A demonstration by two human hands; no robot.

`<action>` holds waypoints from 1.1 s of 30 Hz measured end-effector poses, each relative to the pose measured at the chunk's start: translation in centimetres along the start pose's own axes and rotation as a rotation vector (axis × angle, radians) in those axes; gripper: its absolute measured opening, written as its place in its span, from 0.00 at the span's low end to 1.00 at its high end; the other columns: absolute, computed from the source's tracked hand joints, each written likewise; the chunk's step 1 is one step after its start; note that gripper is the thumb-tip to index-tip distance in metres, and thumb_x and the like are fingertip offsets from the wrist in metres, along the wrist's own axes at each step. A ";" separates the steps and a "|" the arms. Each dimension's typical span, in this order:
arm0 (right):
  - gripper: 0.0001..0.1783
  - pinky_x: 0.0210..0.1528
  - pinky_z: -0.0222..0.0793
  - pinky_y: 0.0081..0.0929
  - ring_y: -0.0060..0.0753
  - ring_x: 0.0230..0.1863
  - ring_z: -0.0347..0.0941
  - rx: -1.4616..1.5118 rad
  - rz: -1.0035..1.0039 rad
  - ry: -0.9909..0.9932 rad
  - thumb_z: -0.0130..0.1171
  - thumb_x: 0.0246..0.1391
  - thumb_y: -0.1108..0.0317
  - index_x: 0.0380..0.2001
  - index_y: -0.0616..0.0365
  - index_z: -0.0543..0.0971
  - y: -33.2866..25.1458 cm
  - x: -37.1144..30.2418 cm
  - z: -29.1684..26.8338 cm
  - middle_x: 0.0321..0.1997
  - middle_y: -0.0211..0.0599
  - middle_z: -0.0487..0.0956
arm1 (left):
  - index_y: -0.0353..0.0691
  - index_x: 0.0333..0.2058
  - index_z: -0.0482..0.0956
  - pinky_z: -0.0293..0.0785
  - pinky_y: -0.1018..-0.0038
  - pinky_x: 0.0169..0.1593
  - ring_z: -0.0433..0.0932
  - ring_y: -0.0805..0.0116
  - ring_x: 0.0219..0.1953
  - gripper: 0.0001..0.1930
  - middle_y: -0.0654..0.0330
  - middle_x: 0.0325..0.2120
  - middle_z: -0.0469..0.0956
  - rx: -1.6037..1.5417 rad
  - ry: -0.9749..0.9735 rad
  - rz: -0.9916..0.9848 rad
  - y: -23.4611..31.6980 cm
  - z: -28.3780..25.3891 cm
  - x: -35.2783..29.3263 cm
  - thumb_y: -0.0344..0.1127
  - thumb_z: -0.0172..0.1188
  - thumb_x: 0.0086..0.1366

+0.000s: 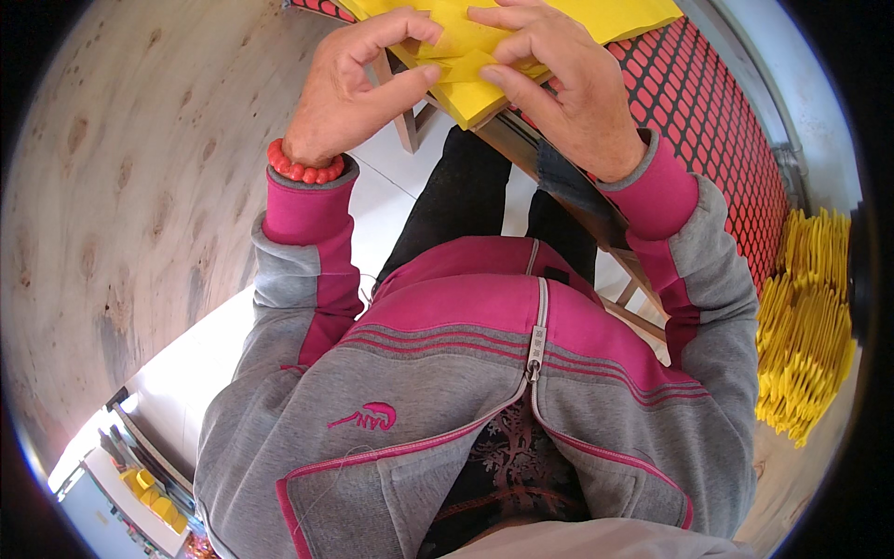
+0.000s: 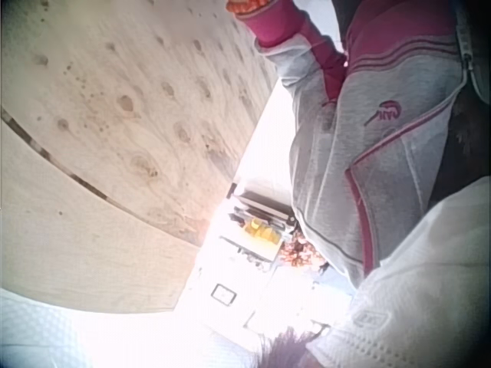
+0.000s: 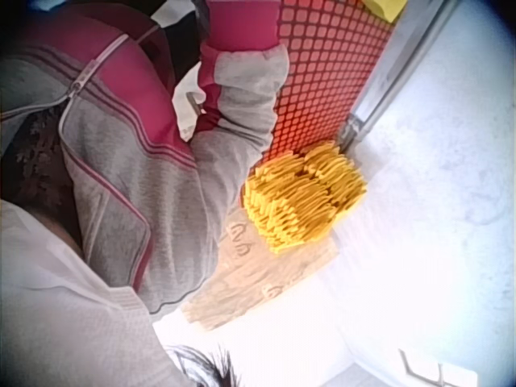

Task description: The person folds yellow paper sheets by hand on a patterned table. The person repeatedly folds each sheet in half, smooths the crease, and stacks the folded sheets on the right side of the table.

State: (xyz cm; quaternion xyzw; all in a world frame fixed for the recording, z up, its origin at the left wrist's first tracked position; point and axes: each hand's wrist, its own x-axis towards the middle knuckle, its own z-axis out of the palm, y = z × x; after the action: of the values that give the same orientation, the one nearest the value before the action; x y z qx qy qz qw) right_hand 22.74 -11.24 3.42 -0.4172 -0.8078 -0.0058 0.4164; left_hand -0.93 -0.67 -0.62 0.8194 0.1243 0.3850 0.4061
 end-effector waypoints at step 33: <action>0.11 0.66 0.66 0.50 0.57 0.63 0.74 -0.127 -0.029 0.011 0.72 0.50 0.72 0.33 0.58 0.79 -0.6 -0.1 -0.3 0.57 0.47 0.81 | 0.33 0.46 0.79 0.70 0.78 0.55 0.76 0.77 0.48 0.07 0.66 0.43 0.81 -0.074 0.020 -0.071 -0.1 0.6 0.1 0.28 0.59 0.73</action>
State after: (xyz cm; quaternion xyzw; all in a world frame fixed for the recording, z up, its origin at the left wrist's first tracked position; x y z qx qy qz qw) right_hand 22.55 -11.81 3.72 -0.4311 -0.8095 -0.0653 0.3933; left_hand -0.47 -0.90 -0.88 0.7950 0.1429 0.3829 0.4482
